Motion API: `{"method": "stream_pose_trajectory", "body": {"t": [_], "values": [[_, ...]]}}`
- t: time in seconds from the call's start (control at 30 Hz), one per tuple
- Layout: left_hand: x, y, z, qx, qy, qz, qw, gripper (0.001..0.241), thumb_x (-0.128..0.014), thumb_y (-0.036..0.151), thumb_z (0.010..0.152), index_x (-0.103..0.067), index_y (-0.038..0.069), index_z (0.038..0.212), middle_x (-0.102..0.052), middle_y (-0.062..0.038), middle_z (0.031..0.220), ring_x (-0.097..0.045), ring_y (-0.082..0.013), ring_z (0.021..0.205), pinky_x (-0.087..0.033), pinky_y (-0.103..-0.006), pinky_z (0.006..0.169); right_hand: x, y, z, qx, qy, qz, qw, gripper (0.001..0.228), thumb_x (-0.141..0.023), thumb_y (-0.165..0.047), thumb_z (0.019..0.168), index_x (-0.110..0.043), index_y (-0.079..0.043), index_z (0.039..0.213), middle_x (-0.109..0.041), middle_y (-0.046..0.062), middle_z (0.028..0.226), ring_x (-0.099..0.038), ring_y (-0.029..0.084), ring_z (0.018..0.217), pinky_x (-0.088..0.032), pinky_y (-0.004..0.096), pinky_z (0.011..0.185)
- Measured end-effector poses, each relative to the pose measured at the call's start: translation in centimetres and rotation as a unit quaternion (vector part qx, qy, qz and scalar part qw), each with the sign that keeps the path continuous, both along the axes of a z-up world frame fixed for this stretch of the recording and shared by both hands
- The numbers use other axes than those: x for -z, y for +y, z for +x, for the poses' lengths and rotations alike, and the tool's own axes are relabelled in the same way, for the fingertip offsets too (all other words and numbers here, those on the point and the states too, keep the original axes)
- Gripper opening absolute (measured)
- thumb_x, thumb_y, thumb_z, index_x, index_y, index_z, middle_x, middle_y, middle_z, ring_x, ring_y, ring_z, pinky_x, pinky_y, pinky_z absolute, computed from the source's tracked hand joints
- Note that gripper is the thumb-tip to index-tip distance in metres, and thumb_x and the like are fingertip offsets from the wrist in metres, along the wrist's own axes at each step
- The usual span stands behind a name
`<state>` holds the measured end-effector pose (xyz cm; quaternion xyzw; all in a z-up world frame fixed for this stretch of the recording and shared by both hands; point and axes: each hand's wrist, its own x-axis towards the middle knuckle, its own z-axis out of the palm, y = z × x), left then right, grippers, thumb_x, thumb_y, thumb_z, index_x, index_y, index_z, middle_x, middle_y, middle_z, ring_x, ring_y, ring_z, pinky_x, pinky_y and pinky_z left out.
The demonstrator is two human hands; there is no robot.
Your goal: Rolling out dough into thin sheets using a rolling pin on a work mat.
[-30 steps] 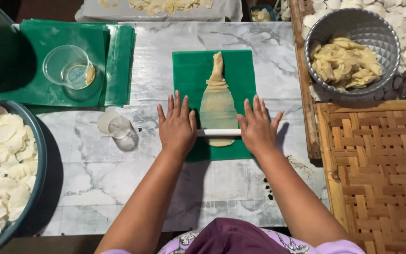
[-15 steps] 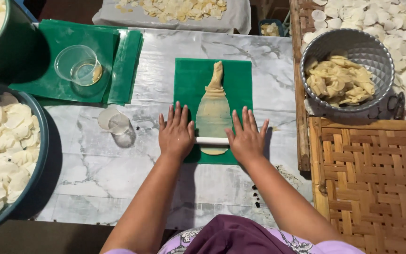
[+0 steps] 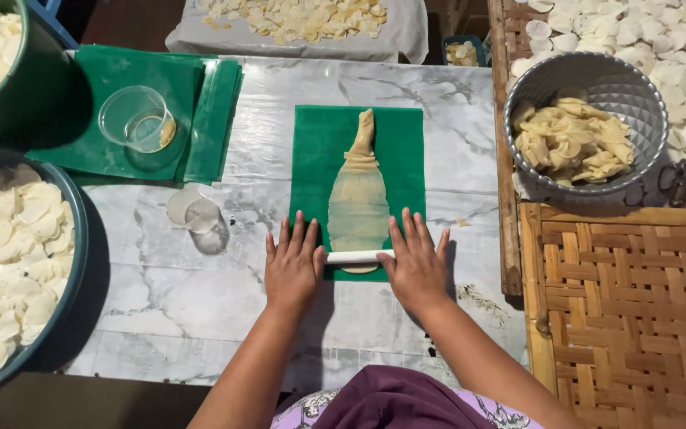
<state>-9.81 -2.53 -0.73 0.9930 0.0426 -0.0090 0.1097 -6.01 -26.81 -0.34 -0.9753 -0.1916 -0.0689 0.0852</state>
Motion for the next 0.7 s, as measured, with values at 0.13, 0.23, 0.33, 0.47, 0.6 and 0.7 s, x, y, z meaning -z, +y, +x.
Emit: {"method": "stream_pose_trajectory", "body": {"t": [0.13,0.23,0.33,0.47,0.6,0.7], "values": [[-1.1,1.0,5.9,-0.008,0.003,-0.016,1.0,0.061,-0.024,0.05,0.108,-0.029,0.022,0.161,-0.02,-0.008,0.171,-0.015,-0.0299,0.158,-0.006,-0.0582,0.126,0.9,1.4,6.2,0.022,-0.011,-0.015,1.0,0.067,-0.038,-0.06,0.104,-0.039,-0.02,0.158,-0.037,0.015,0.164,-0.029,0.031,0.154,-0.009,0.079,0.115],[-2.2,1.6,8.3,-0.007,-0.014,-0.037,0.999,0.066,-0.023,0.054,0.108,-0.026,0.016,0.163,-0.018,-0.012,0.171,-0.014,-0.0316,0.158,-0.002,-0.0607,0.125,-0.3,1.8,8.0,0.044,-0.031,0.003,0.999,0.068,-0.037,-0.061,0.105,-0.041,-0.018,0.158,-0.037,0.019,0.164,-0.031,0.035,0.153,-0.011,0.082,0.111],[-3.9,1.3,5.8,0.028,-0.055,-0.045,0.997,0.06,-0.032,0.041,0.108,-0.029,0.013,0.161,-0.02,-0.014,0.171,-0.015,-0.0316,0.158,-0.007,-0.0576,0.125,-3.1,1.7,4.5,0.051,-0.006,0.041,0.998,0.066,-0.041,-0.054,0.105,-0.038,-0.015,0.158,-0.033,0.02,0.165,-0.028,0.037,0.154,-0.01,0.085,0.108],[-0.3,0.7,1.1,0.09,-0.111,-0.033,0.989,0.059,-0.041,0.035,0.106,-0.034,0.01,0.159,-0.028,-0.015,0.168,-0.024,-0.0312,0.155,-0.015,-0.0499,0.125,-1.7,0.8,-0.3,0.05,0.015,-0.008,0.999,0.07,-0.038,-0.056,0.102,-0.031,-0.018,0.161,-0.027,0.012,0.169,-0.024,0.031,0.155,-0.013,0.08,0.111],[-1.4,0.9,4.8,0.077,-0.052,-0.023,0.995,0.06,-0.033,0.041,0.107,-0.028,0.015,0.162,-0.024,-0.008,0.17,-0.018,-0.0266,0.156,-0.008,-0.0502,0.126,-0.1,1.4,3.9,0.054,-0.021,-0.019,0.998,0.071,-0.04,-0.057,0.103,-0.035,-0.014,0.16,-0.032,0.012,0.167,-0.028,0.029,0.155,-0.011,0.079,0.114],[-1.4,1.4,10.2,0.067,-0.059,-0.02,0.996,0.059,-0.032,0.043,0.107,-0.037,0.014,0.158,-0.028,-0.008,0.169,-0.019,-0.029,0.157,-0.007,-0.0546,0.126,-0.1,2.6,9.3,0.063,-0.049,-0.018,0.997,0.07,-0.039,-0.056,0.105,-0.037,-0.013,0.159,-0.035,0.014,0.166,-0.029,0.031,0.154,-0.007,0.082,0.113]]}}
